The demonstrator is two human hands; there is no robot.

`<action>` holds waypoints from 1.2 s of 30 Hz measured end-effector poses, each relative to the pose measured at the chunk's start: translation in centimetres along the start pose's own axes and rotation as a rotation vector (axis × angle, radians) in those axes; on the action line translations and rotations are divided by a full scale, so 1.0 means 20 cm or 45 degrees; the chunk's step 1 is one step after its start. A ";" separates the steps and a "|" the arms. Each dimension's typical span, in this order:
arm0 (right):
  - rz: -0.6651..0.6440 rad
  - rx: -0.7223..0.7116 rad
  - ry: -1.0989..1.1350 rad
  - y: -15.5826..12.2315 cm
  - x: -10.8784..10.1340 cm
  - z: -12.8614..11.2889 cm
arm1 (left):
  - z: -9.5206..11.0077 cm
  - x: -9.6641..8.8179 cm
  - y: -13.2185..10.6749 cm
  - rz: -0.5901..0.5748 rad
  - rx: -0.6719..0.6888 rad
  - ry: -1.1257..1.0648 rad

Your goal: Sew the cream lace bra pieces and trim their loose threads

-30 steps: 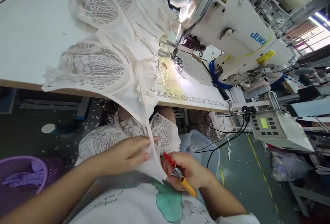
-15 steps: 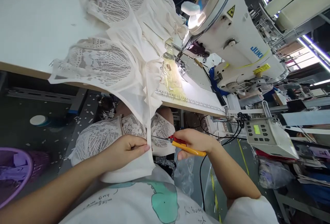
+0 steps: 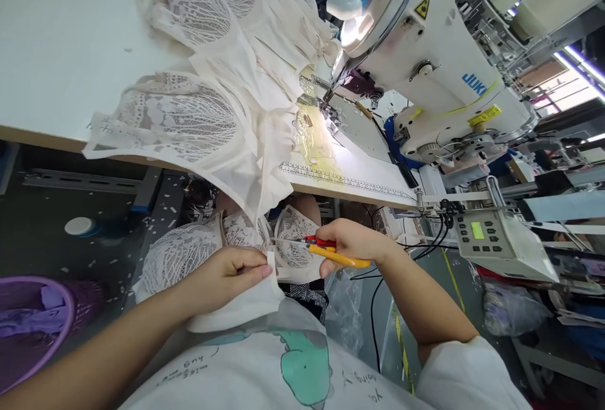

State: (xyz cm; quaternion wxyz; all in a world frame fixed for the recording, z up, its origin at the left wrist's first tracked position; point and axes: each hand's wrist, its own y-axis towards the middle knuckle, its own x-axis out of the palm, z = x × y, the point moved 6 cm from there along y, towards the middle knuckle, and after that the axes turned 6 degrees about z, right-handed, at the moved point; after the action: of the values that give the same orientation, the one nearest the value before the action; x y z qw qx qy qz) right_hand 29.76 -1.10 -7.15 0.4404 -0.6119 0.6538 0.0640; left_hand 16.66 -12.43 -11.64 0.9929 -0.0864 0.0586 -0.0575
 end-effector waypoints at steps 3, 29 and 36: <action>0.223 -0.096 0.391 -0.01 0.02 0.00 | 0.08 -0.02 0.00 0.064 0.158 0.039; 0.687 -0.185 0.487 -0.14 0.20 0.00 | 0.20 0.02 0.12 0.063 0.133 0.410; 0.873 -0.106 0.929 -0.18 0.24 0.06 | 0.20 -0.03 0.09 0.435 0.134 0.516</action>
State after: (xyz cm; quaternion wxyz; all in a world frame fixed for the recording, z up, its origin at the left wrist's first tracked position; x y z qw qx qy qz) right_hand 34.03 -4.78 -9.45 0.1120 -0.3614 0.9256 0.0132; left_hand 16.75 -9.93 -7.96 0.9593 -0.0102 0.2667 0.0919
